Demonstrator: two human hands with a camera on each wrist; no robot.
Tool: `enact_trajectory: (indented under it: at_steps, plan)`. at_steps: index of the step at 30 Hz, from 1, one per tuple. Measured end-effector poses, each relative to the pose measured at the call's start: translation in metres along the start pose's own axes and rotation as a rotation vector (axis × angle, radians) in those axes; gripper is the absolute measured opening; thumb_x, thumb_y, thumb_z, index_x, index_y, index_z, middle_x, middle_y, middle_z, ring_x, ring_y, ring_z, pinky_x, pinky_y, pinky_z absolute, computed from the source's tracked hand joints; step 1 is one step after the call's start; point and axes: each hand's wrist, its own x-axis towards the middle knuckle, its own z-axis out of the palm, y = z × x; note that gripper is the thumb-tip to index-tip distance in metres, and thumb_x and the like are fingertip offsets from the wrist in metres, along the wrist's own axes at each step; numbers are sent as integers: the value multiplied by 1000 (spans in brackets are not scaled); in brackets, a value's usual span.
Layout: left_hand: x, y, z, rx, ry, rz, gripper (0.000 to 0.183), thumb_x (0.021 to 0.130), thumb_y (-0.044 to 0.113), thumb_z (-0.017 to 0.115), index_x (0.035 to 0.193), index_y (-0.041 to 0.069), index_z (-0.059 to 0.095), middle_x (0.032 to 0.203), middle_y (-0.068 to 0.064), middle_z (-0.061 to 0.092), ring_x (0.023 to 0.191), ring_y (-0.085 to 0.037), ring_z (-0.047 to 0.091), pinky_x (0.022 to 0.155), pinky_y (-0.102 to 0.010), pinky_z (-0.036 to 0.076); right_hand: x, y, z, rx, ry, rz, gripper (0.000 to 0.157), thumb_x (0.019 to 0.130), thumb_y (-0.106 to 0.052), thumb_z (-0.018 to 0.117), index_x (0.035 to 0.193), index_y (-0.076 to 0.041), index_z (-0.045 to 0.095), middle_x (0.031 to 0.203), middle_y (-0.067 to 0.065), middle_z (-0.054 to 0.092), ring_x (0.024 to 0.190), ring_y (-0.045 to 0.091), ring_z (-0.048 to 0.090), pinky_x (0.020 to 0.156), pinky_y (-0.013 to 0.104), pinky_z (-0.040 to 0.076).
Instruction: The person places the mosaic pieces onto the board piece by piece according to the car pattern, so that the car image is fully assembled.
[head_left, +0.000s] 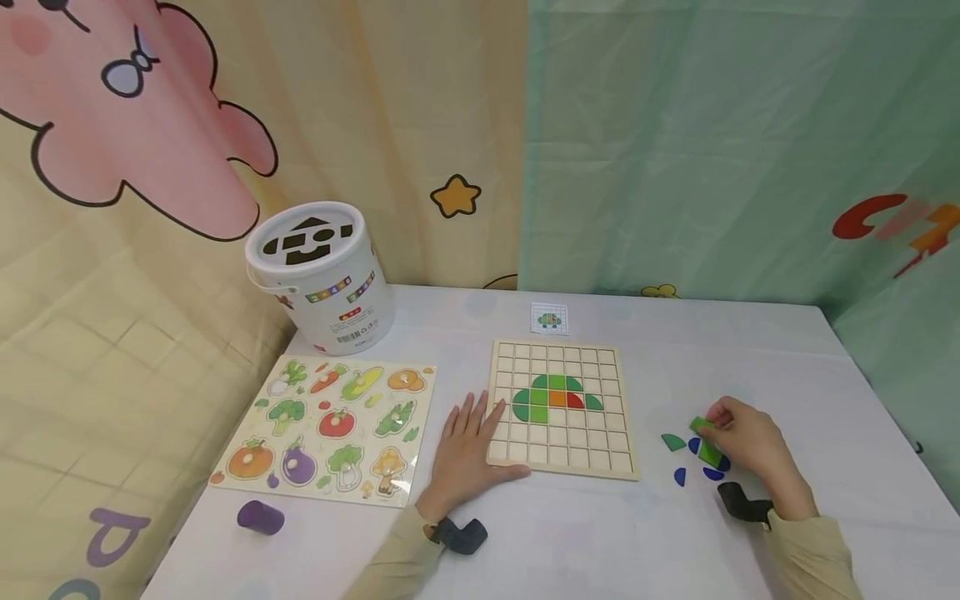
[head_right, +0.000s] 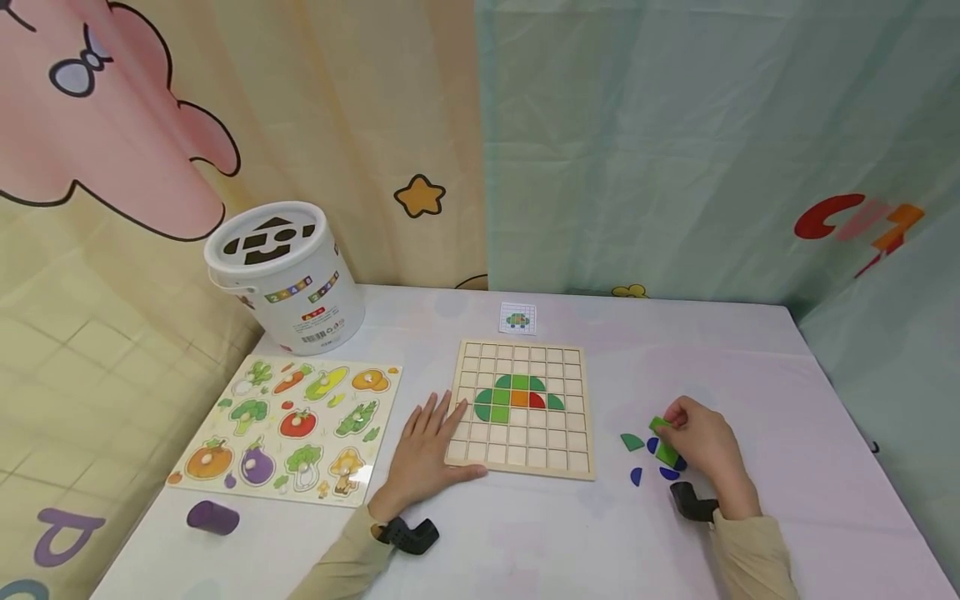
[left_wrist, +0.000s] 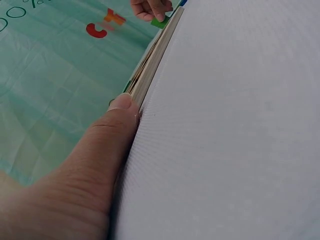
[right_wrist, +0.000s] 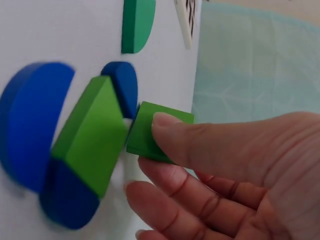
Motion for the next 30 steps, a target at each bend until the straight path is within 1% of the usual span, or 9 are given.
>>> enact_trajectory:
  at_steps: [3,7,11,14,18,21,27,30]
  plan:
    - [-1,0,-1,-4,2,-1,105,72,81,51,150,15,29,156,-12,18,142,-31,9,113,-47,8,3,-9,4,-2,38,-45,18,83,-9,71,86,1,56,76,5,59,65,21,55,53,31,40]
    - [-1,0,-3,-16,-1,-6,105,72,79,53,150,15,29,156,-13,18,143,-31,8,113,-46,7,7,-24,13,14,93,-109,16,83,-7,70,92,1,59,77,4,59,69,24,58,53,32,42]
    - [-1,0,-3,-12,-13,-7,105,72,80,51,151,15,28,156,-12,17,143,-30,7,114,-46,6,12,-37,23,26,116,-127,17,83,-5,69,97,2,61,77,5,59,67,22,57,52,31,42]
    - [-1,0,-2,-9,-13,-6,105,72,80,51,151,15,28,156,-12,16,143,-30,7,114,-46,6,17,-47,31,35,118,-144,15,83,-4,70,95,2,62,77,5,59,65,19,53,51,31,41]
    - [0,-2,-1,0,-9,-4,105,72,81,51,151,15,27,156,-12,17,143,-29,7,114,-45,5,23,-67,42,53,102,-203,12,82,-4,72,89,-3,63,76,2,59,62,15,49,51,31,39]
    - [0,-2,0,3,-10,-3,105,72,80,51,151,16,26,156,-11,16,143,-29,6,114,-44,5,26,-82,53,68,74,-227,14,80,-5,75,86,-6,63,75,-1,60,62,14,48,52,30,40]
    - [1,-2,-1,1,-13,-5,104,72,81,50,151,16,28,156,-11,17,143,-29,7,114,-45,5,29,-108,69,105,0,-217,14,79,-8,77,82,-10,63,73,-3,59,63,16,47,54,30,39]
    - [1,-1,-1,1,-14,-3,104,73,81,49,151,16,28,156,-11,16,143,-29,7,114,-45,5,30,-119,76,120,-19,-226,14,78,-10,78,81,-12,64,74,-4,60,64,15,47,57,30,40]
